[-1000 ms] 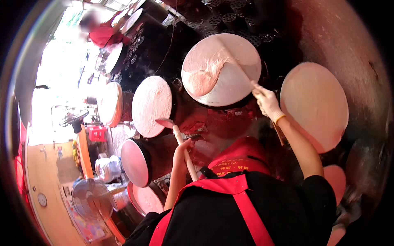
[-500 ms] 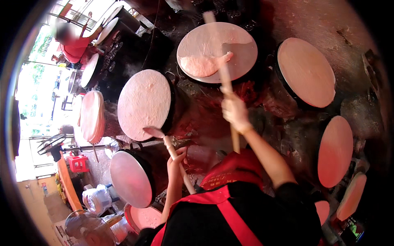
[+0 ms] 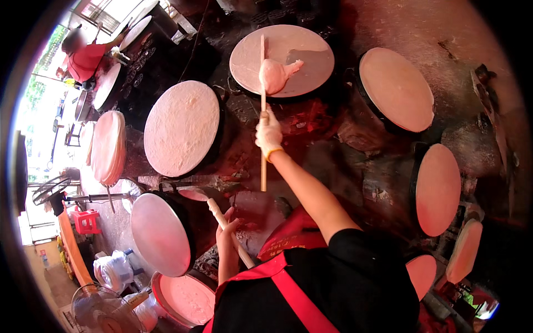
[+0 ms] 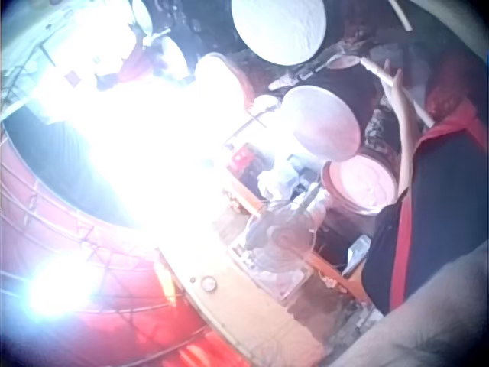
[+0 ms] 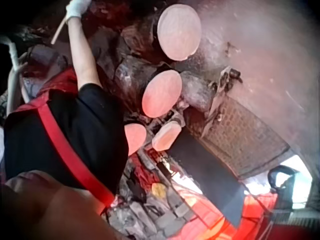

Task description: The person prepares thin crepes by spreading batter onto multiple heated circular plates using a ladle and a wooden stick, then peeling and removing the cooked crepes.

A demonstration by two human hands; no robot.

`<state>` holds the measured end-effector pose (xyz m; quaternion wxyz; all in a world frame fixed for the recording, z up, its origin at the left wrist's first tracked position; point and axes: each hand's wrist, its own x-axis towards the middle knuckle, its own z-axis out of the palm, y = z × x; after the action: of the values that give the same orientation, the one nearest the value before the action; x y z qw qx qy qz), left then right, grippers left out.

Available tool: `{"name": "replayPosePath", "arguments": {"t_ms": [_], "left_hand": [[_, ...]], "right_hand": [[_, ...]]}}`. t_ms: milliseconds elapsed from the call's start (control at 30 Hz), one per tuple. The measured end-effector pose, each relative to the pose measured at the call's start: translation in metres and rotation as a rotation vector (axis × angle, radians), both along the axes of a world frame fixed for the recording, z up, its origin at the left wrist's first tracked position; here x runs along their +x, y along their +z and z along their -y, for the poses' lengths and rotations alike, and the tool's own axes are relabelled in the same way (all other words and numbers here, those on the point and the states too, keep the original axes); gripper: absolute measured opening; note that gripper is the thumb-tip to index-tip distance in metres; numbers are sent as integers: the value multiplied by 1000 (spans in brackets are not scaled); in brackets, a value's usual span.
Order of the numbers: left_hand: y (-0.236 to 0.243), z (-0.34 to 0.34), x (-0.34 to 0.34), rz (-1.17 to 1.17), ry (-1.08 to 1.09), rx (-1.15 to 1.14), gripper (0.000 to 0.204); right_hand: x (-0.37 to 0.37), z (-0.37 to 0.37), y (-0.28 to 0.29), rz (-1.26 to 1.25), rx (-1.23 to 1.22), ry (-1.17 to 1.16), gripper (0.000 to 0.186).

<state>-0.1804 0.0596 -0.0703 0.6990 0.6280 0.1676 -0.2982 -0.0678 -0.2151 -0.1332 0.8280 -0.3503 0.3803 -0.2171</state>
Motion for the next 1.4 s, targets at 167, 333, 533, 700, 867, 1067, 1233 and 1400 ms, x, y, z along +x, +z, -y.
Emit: {"name": "replayPosePath", "arguments": {"t_ms": [167, 333, 533, 700, 867, 1067, 1233, 1400], "left_hand": [[7, 26, 0, -65, -60, 25, 50], [22, 59, -1, -60, -155, 13, 43], [37, 109, -2, 17, -130, -9, 34], [47, 152, -3, -21, -126, -116, 25], [46, 181, -2, -40, -142, -142, 20], [56, 214, -11, 6, 15, -51, 23], [45, 235, -13, -32, -12, -250, 20], [55, 244, -10, -76, -3, -183, 16]], "right_hand": [[-57, 70, 26, -150, -151, 91, 36], [-32, 89, 42, 135, 56, -9, 18], [-121, 133, 16, -53, -19, 446, 37], [-121, 192, 28, 48, 95, 350, 37], [-141, 210, 29, -69, 0, 791, 35], [-163, 313, 29, -82, -77, 661, 45], [-89, 298, 37, -144, -253, 596, 38], [-118, 282, 61, -76, -288, 714, 40]]}}
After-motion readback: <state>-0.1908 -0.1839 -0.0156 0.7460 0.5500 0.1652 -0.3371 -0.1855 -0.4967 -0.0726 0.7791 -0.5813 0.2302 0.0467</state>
